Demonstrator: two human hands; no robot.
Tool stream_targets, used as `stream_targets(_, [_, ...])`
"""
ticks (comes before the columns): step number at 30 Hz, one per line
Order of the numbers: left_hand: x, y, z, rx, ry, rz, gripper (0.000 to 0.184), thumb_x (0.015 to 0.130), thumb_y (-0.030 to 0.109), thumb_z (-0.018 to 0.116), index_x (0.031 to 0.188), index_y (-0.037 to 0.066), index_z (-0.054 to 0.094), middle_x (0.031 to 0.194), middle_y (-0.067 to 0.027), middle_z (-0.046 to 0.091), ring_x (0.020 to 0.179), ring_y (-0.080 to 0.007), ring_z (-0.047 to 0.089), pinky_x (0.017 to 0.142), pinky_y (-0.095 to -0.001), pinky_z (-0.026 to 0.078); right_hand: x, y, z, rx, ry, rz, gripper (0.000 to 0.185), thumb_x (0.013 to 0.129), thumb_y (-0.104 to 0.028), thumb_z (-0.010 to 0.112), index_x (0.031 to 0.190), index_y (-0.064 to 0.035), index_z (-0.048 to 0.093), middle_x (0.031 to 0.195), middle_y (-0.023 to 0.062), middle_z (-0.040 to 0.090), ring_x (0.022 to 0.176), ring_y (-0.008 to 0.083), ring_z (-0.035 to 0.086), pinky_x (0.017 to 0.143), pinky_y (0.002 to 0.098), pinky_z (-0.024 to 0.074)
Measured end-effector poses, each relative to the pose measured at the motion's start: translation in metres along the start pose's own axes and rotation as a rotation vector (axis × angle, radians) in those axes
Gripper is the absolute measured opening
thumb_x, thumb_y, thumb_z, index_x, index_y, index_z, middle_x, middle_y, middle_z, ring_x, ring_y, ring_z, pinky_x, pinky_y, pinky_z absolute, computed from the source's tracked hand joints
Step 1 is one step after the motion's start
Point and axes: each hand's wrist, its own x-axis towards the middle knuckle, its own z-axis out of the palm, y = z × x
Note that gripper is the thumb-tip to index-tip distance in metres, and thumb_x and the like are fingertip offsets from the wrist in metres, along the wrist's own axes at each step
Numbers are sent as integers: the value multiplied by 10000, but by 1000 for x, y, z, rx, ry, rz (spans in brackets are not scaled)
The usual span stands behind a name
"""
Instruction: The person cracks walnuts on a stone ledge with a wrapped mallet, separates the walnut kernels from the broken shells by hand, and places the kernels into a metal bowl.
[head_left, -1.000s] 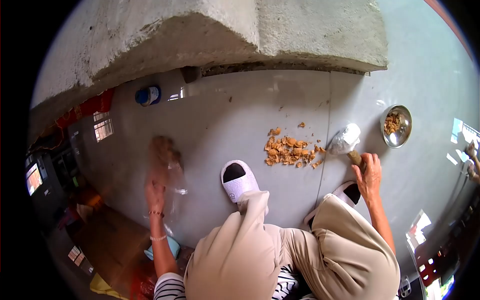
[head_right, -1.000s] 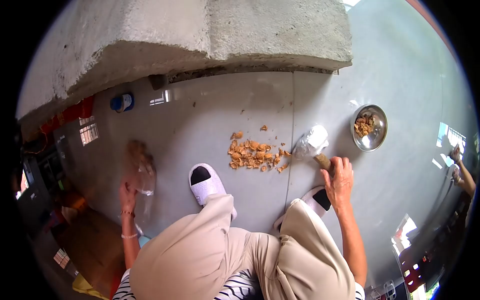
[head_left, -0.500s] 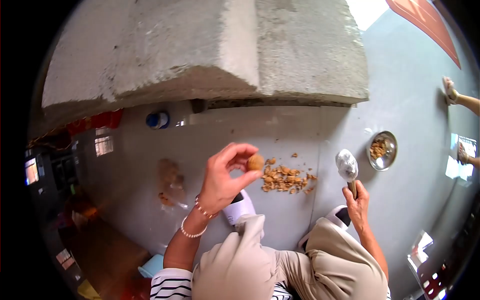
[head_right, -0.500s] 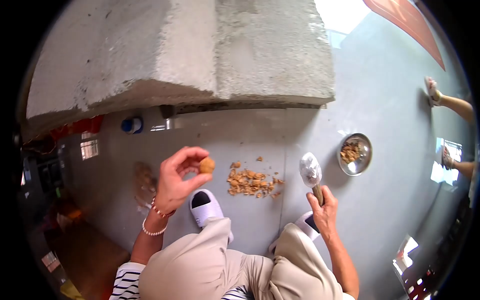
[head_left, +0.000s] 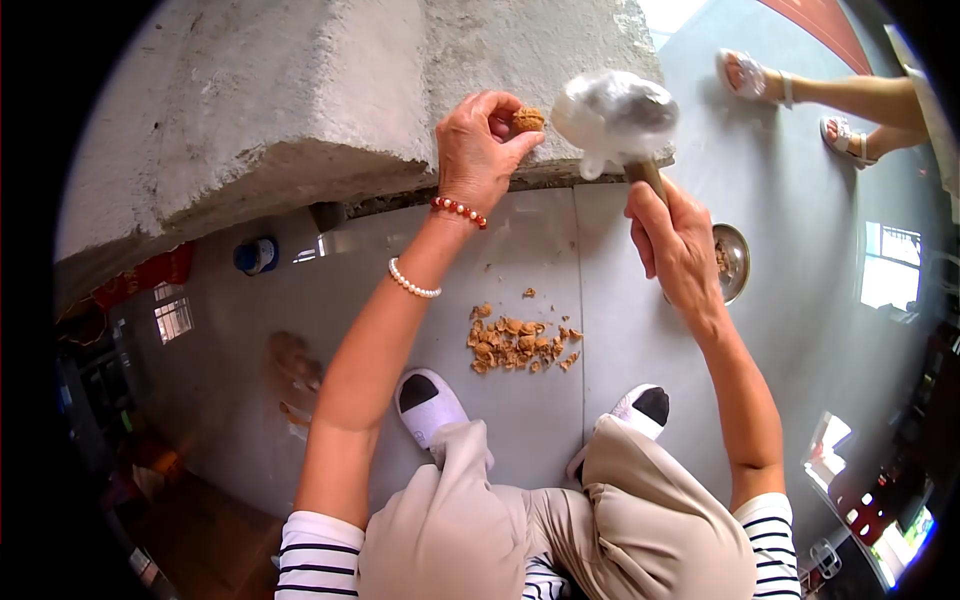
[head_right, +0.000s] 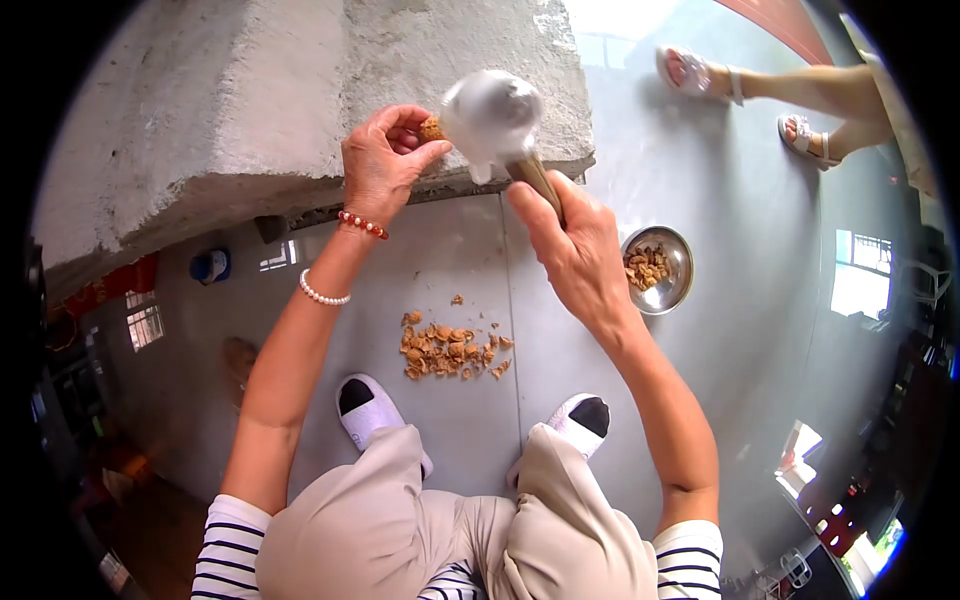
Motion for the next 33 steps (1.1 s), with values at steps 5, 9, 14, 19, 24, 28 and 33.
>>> stream_targets(5, [-1, -10, 4, -144, 21, -41, 252, 605, 100, 798, 803, 36, 657, 754, -19, 600, 606, -95, 562, 609, -237, 509, 23, 11, 11, -128, -16, -54, 441, 900, -408, 542, 722, -9, 483, 560, 4, 401, 536, 82, 384, 466, 285, 334])
stream_targets(9, [-1, -6, 2, -38, 25, -3, 270, 590, 117, 806, 801, 30, 660, 751, -19, 594, 595, -97, 547, 601, -239, 502, 24, -12, 14, -27, 16, -147, 485, 891, -453, 550, 722, -4, 479, 564, -1, 378, 547, 76, 360, 463, 277, 328])
stream_targets(14, [0, -7, 1, -11, 30, 4, 284, 581, 121, 809, 801, 21, 660, 755, -27, 596, 599, -103, 546, 600, -238, 496, 31, -9, 17, -192, 21, -141, 470, 896, -416, 549, 708, 11, 490, 522, 46, 405, 516, 83, 382, 454, 290, 339])
stream_targets(19, [-3, -6, 1, -26, 34, -29, 294, 575, 116, 815, 807, 17, 663, 740, -31, 596, 610, -111, 552, 603, -241, 496, 29, -10, 19, -266, 26, -82, 450, 891, -402, 553, 718, 11, 511, 506, 50, 430, 492, 94, 395, 452, 303, 354])
stream_targets(24, [-3, -10, 4, -66, 60, 25, 299, 574, 124, 819, 804, 15, 661, 741, -39, 601, 627, -119, 569, 606, -249, 498, 22, -33, 15, -194, 75, -170, 468, 894, -417, 549, 704, 7, 499, 505, 46, 425, 483, 96, 387, 447, 305, 346])
stream_targets(28, [-1, -12, 4, -25, 60, 42, 291, 580, 113, 812, 808, 22, 657, 739, -40, 604, 630, -127, 582, 610, -249, 503, 30, -6, 22, -271, 19, -70, 483, 892, -430, 548, 692, 6, 488, 513, 52, 433, 489, 103, 397, 450, 315, 345])
stream_targets(33, [-3, -9, 4, -66, 31, -11, 286, 599, 89, 792, 823, 37, 622, 718, -43, 606, 612, -138, 596, 601, -255, 504, 23, -5, 18, -230, 35, -79, 465, 891, -424, 548, 694, -7, 489, 521, 25, 412, 492, 101, 380, 450, 314, 330])
